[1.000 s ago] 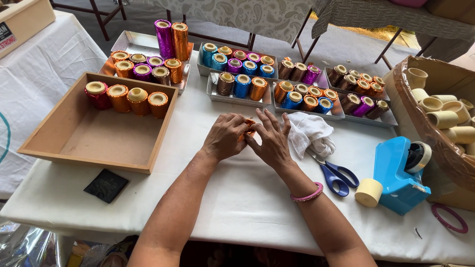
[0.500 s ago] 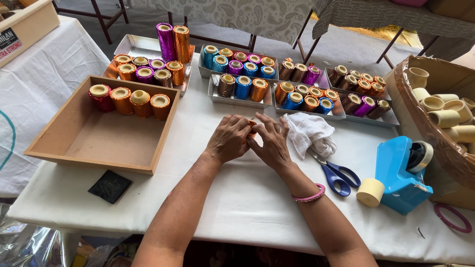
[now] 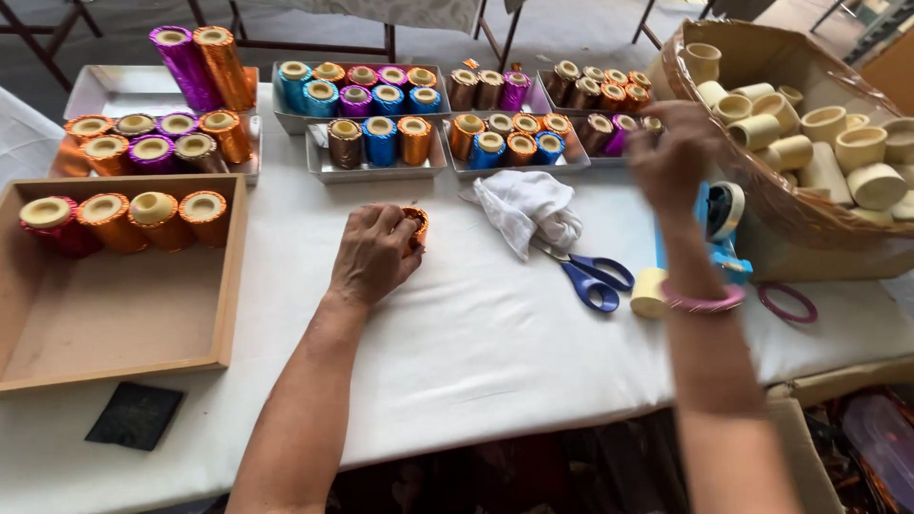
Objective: The recorder is wrapping cardboard or plastic cylinders in shiny decorative foil to create jewelry or ornaments.
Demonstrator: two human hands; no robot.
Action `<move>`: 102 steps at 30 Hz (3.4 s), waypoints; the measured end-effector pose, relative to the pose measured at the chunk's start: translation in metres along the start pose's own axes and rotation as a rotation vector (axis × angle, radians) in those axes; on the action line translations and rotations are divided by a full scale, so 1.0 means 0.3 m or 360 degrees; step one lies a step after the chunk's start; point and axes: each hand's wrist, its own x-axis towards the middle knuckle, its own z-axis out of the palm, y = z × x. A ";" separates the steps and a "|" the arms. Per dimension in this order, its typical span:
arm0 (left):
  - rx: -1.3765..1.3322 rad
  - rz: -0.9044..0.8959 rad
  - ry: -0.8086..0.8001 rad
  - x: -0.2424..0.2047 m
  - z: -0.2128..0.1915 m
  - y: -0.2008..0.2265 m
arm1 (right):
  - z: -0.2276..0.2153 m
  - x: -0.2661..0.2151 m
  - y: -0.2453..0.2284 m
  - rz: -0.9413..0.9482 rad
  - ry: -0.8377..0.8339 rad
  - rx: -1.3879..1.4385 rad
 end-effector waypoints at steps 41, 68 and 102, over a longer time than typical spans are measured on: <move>0.0058 -0.0041 -0.0042 0.004 0.026 0.013 | 0.138 0.028 1.462 0.1680 -0.1461 0.0465; -0.0040 -0.0024 0.0103 0.002 0.022 -0.002 | -0.136 -0.145 0.970 0.0917 0.0071 0.0787; -0.0369 -0.0024 0.0350 -0.007 -0.048 -0.019 | 0.298 -0.324 -0.675 -0.0714 -0.0464 0.0879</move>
